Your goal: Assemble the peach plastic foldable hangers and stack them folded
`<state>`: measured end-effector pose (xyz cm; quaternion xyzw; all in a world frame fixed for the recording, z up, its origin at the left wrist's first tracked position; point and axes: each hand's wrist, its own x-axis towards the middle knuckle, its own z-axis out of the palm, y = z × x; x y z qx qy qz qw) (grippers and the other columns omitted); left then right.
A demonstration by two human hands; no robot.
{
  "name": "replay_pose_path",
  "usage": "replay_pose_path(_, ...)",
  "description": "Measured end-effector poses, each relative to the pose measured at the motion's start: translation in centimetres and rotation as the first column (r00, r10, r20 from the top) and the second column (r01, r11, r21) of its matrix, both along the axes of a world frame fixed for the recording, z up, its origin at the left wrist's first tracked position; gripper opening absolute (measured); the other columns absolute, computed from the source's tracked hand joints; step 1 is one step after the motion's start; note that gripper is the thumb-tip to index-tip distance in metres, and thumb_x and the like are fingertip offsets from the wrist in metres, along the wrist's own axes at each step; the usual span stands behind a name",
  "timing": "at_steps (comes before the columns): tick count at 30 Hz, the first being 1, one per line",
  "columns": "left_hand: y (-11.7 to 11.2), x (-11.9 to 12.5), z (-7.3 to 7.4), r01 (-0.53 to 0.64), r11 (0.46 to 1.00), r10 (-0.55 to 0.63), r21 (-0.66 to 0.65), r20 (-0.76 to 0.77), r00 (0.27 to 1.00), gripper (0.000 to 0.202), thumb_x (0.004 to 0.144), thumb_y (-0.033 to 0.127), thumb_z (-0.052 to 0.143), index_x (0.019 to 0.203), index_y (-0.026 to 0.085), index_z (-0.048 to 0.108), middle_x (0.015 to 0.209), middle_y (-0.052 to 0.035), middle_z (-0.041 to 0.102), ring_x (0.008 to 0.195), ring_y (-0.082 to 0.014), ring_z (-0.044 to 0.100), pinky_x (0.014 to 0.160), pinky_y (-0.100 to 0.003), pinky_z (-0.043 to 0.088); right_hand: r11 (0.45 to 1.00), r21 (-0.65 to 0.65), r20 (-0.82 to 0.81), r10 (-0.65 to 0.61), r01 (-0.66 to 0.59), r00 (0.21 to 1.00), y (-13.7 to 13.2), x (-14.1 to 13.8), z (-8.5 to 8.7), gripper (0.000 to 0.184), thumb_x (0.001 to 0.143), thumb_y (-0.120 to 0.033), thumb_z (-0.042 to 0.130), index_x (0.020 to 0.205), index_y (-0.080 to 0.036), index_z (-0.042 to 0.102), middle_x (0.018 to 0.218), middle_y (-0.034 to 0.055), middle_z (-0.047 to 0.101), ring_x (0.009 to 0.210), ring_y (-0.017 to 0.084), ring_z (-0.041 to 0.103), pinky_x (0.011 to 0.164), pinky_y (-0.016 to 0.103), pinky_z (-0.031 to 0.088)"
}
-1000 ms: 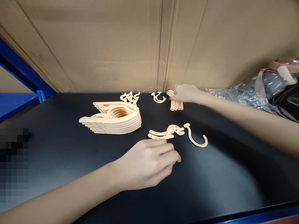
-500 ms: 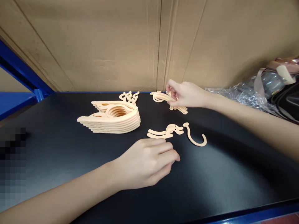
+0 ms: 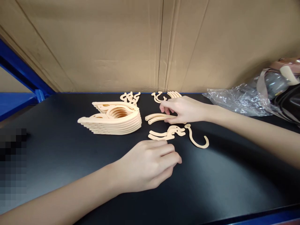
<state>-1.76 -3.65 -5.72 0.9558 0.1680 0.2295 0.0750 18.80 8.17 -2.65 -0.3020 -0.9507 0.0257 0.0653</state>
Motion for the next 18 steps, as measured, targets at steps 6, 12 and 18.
replay_pose_path(6,-0.1,0.0,0.1,-0.011,1.000,0.011,0.006,-0.012,1.000,0.021,0.096,0.012,0.045,0.098,0.014,0.066,0.083,-0.0034,0.066,0.071,-0.0149,0.059,0.066,-0.025,0.046,1.000,-0.024,-0.018,0.001,-0.001,1.000,-0.2,0.3,-0.3,0.024,0.088,-0.042,0.060,0.100,-0.021,0.062,0.090,0.0010,0.066,0.068,0.014,0.055,0.058,0.024,0.033)
replay_pose_path(12,-0.1,-0.1,0.2,-0.016,1.000,0.016,0.001,-0.021,1.000,0.022,0.096,0.012,0.043,0.098,0.015,0.065,0.083,-0.0031,0.067,0.071,-0.0145,0.058,0.066,-0.025,0.047,1.000,-0.005,-0.027,0.028,-0.028,0.999,-0.7,0.5,-0.6,0.034,0.096,-0.049,0.050,0.095,-0.019,0.067,0.092,0.0040,0.064,0.080,0.018,0.059,0.062,0.027,0.036)
replay_pose_path(18,-0.1,-0.1,0.2,-0.014,1.000,0.014,-0.001,-0.024,1.000,0.022,0.096,0.012,0.043,0.098,0.015,0.065,0.083,-0.0032,0.066,0.072,-0.0146,0.058,0.067,-0.025,0.048,0.999,0.037,-0.033,0.010,-0.009,0.999,-1.1,0.6,-0.9,0.039,0.097,-0.052,0.048,0.092,-0.018,0.067,0.093,0.0050,0.064,0.081,0.018,0.059,0.062,0.027,0.038)
